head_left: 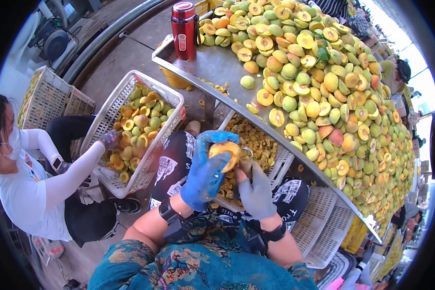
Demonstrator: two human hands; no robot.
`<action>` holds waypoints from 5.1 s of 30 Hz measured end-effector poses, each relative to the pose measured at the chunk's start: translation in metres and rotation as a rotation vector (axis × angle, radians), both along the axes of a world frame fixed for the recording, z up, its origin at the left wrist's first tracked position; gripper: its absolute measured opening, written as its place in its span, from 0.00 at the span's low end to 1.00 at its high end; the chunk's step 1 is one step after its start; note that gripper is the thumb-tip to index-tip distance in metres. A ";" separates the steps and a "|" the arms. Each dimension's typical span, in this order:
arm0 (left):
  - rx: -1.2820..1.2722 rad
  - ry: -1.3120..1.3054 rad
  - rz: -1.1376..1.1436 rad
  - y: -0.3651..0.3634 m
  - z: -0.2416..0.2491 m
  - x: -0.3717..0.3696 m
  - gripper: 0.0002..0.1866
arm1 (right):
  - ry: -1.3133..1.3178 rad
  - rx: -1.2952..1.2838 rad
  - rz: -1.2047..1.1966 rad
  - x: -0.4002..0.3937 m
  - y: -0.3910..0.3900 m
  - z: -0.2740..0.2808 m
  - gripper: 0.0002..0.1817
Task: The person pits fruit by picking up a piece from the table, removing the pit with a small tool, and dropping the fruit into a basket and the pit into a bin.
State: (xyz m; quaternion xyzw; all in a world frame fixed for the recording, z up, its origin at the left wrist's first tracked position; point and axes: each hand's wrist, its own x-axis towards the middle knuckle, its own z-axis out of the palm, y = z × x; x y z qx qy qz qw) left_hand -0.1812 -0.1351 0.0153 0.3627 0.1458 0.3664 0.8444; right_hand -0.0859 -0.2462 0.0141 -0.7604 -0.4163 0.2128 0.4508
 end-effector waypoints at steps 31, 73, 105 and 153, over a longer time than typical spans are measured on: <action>0.365 0.442 -0.214 0.068 0.037 -0.045 0.21 | -0.329 -0.324 -0.103 0.157 0.078 -0.010 0.28; 0.221 0.060 -0.246 -0.039 0.034 -0.066 0.33 | 0.092 -0.037 0.118 -0.088 -0.052 0.052 0.19; 1.130 0.484 0.037 0.007 -0.034 -0.056 0.25 | 0.868 -0.070 -0.026 -0.015 -0.049 -0.005 0.37; -0.139 0.492 0.716 0.175 -0.126 -0.201 0.13 | -0.395 -0.416 -0.232 0.177 0.007 -0.026 0.24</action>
